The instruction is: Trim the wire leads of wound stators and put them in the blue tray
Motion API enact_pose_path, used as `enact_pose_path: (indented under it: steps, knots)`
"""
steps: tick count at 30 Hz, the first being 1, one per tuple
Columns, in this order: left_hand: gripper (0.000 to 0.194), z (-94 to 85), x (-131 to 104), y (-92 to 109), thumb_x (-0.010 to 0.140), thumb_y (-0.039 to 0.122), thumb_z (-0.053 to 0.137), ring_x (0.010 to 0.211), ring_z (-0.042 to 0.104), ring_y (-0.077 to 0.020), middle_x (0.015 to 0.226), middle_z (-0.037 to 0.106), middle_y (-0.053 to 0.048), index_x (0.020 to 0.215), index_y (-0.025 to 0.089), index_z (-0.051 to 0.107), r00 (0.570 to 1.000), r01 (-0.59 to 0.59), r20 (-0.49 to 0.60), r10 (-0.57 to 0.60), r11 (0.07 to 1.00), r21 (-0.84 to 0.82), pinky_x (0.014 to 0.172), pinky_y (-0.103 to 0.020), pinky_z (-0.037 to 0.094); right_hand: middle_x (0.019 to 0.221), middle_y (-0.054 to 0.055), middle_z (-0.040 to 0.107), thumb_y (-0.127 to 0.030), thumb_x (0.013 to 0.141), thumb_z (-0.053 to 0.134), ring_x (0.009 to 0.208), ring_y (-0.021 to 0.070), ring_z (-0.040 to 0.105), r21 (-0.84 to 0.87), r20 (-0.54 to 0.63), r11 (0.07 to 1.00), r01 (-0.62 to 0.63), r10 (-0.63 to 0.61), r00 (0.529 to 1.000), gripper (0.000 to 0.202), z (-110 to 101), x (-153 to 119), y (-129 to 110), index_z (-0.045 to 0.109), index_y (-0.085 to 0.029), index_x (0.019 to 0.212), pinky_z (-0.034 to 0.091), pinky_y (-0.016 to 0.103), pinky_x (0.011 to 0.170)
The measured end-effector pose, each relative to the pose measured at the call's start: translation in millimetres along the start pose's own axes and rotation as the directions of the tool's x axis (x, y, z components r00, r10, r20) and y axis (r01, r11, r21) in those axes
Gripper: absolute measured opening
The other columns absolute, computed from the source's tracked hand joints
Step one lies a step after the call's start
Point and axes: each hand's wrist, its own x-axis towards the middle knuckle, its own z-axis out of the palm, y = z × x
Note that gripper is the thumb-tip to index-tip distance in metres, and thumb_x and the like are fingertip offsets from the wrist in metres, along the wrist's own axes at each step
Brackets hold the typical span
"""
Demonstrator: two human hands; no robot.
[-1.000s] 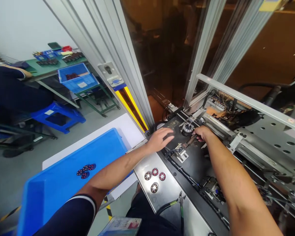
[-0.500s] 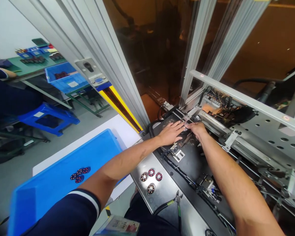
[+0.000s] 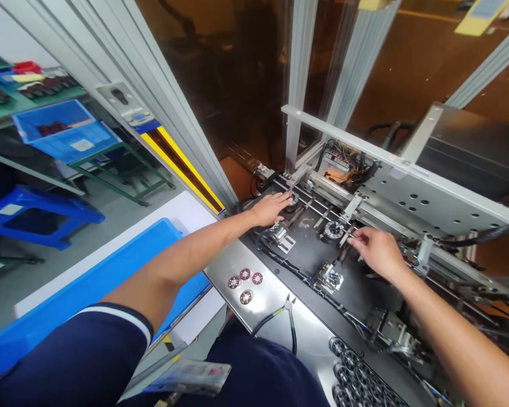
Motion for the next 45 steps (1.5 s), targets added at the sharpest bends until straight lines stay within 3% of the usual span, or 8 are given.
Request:
enact_pose_path:
  steps: [6, 10, 16, 22, 27, 32, 39, 45]
  knots:
    - [0.066, -21.0, -10, 11, 0.084, 0.020, 0.074, 0.150, 0.045, -0.0341, 0.166, 0.038, -0.018, 0.147, 0.017, 0.053, 0.994, 0.068, -0.082, -0.070, 0.997, -0.026, 0.119, -0.050, 0.044, 0.099, 0.010, 0.071, -0.032, 0.087, 0.072, 0.097, 0.0248, 0.065, -0.060, 0.058, 0.967, 0.248, -0.245, 0.968, 0.018, 55, 16, 21, 0.073, -0.017, 0.096, 0.051, 0.041, 0.092]
    - [0.054, -33.9, -46, 41, 0.096, 0.030, 0.062, 0.146, 0.052, -0.0289, 0.158, 0.050, -0.019, 0.146, 0.013, 0.053, 0.971, 0.044, -0.231, -0.058, 0.997, -0.065, 0.122, -0.045, 0.043, 0.099, 0.005, 0.068, -0.036, 0.095, 0.067, 0.097, 0.0200, 0.062, -0.076, 0.079, 0.971, 0.227, -0.221, 0.972, 0.021, 69, 18, 28, 0.068, -0.016, 0.092, 0.051, 0.041, 0.094]
    - [0.049, -17.9, -69, 106, 0.098, 0.038, 0.059, 0.146, 0.051, -0.0256, 0.155, 0.055, -0.015, 0.142, 0.017, 0.057, 0.951, -0.120, -0.298, 0.086, 0.988, -0.098, 0.123, -0.045, 0.044, 0.099, 0.004, 0.068, -0.041, 0.098, 0.067, 0.091, 0.0169, 0.065, -0.052, 0.126, 0.992, -0.116, 0.122, 0.985, 0.027, 71, 25, 56, 0.067, -0.015, 0.094, 0.057, 0.037, 0.086]
    - [0.053, 23.1, -25, 148, 0.096, 0.030, 0.061, 0.151, 0.043, -0.0325, 0.158, 0.050, -0.019, 0.144, 0.010, 0.053, 0.979, -0.131, -0.165, 0.121, 0.990, -0.048, 0.120, -0.048, 0.046, 0.103, 0.005, 0.068, -0.041, 0.100, 0.066, 0.084, 0.0150, 0.067, 0.036, 0.257, 0.881, -0.472, 0.448, 0.856, 0.029, 81, 64, 56, 0.066, -0.014, 0.111, 0.060, 0.032, 0.074]
    - [0.061, 40.6, -3, 153, 0.094, 0.026, 0.062, 0.157, 0.033, -0.0341, 0.166, 0.038, -0.019, 0.151, 0.014, 0.045, 0.987, -0.128, -0.094, 0.129, 0.992, 0.012, 0.121, -0.052, 0.042, 0.114, 0.008, 0.067, -0.039, 0.099, 0.067, 0.096, 0.0187, 0.067, 0.205, 0.182, 0.807, -0.554, 0.525, 0.832, 0.031, 76, 74, 57, 0.065, -0.015, 0.118, 0.060, 0.035, 0.081]
    - [0.065, 42.5, 5, 154, 0.092, 0.026, 0.064, 0.157, 0.031, -0.0347, 0.166, 0.037, -0.020, 0.153, 0.016, 0.043, 0.987, -0.152, -0.053, 0.154, 0.987, 0.048, 0.122, -0.056, 0.038, 0.103, 0.005, 0.068, -0.040, 0.099, 0.066, 0.085, 0.0152, 0.067, 0.386, 0.230, 0.742, -0.548, 0.498, 0.836, 0.029, 78, 62, 56, 0.066, -0.013, 0.112, 0.060, 0.032, 0.075]
    - [0.071, 35.6, 7, 156, 0.088, 0.019, 0.065, 0.157, 0.031, -0.0335, 0.168, 0.034, -0.020, 0.154, 0.007, 0.039, 0.986, -0.169, 0.015, 0.169, 0.980, 0.103, 0.127, -0.055, 0.031, 0.102, 0.004, 0.068, -0.040, 0.100, 0.065, 0.084, 0.0146, 0.067, 0.367, 0.304, 0.706, -0.606, 0.525, 0.795, 0.029, 81, 62, 43, 0.065, -0.014, 0.111, 0.060, 0.031, 0.074]
    - [0.080, 33.2, 5, 157, 0.083, 0.016, 0.071, 0.157, 0.030, -0.0362, 0.169, 0.030, -0.019, 0.155, 0.012, 0.038, 0.988, -0.153, 0.052, 0.147, 0.978, 0.140, 0.126, -0.058, 0.032, 0.086, 0.001, 0.071, -0.044, 0.091, 0.075, 0.079, 0.0156, 0.067, 0.293, 0.177, 0.844, -0.450, 0.415, 0.893, 0.030, 18, 16, 22, 0.071, -0.014, 0.093, 0.056, 0.031, 0.078]
